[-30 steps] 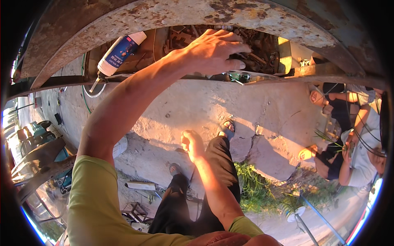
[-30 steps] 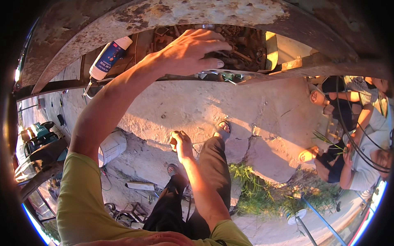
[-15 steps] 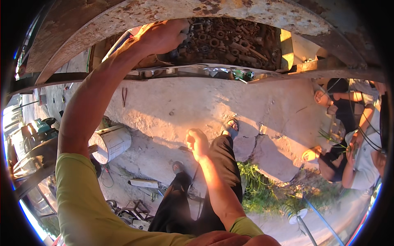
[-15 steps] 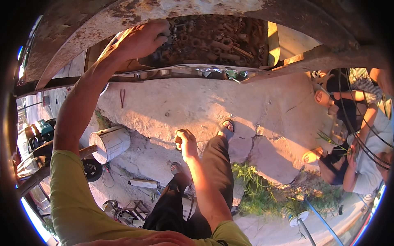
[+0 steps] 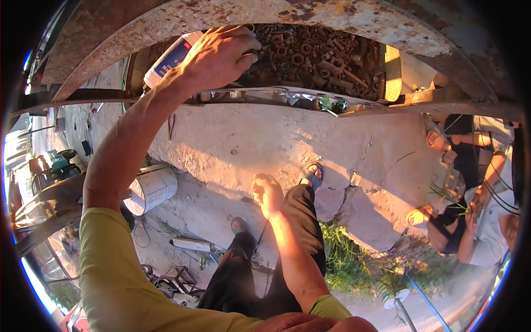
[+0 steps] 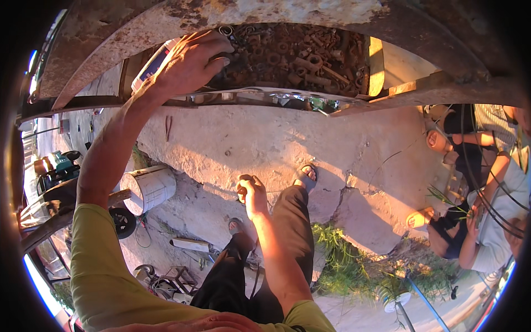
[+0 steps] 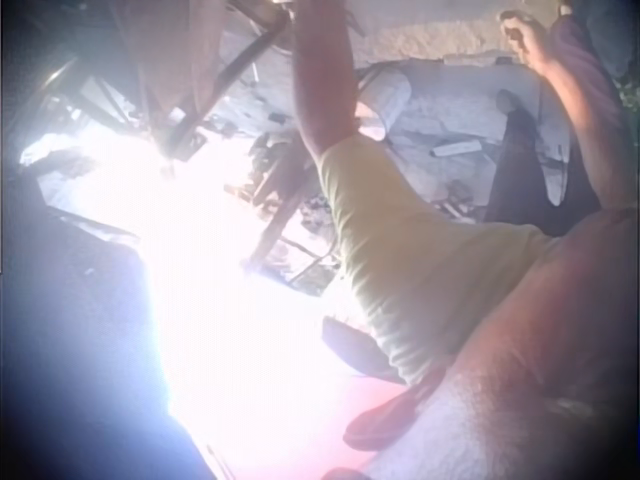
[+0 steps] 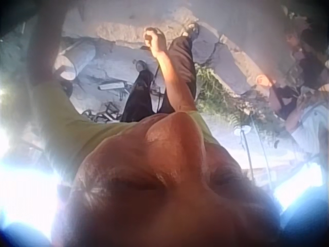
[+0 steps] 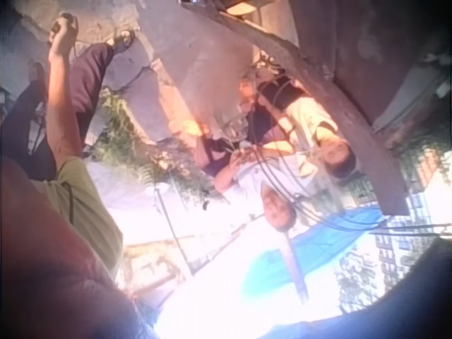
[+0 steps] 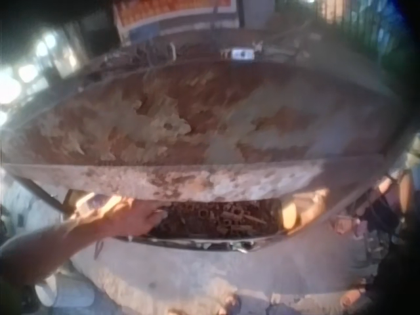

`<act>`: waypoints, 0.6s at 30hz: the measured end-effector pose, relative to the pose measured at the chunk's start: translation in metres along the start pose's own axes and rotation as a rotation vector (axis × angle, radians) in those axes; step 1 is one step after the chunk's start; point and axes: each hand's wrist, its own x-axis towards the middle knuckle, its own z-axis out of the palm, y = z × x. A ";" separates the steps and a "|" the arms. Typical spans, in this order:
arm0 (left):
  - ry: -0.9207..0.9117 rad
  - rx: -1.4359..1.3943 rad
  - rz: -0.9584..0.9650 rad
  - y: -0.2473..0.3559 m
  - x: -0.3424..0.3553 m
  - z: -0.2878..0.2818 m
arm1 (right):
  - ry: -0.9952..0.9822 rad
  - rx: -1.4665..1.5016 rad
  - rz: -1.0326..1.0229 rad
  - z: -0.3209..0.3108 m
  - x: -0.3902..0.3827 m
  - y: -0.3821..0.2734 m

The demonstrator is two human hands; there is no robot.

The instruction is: The person picks up metal hardware from a tray, aligns a metal bracket onto the rear fender of a scooter, and secures it by driving screws using a screwdriver.

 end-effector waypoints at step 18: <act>-0.265 -0.163 -0.430 0.073 0.113 0.064 | 0.003 -0.037 0.007 0.002 -0.001 -0.007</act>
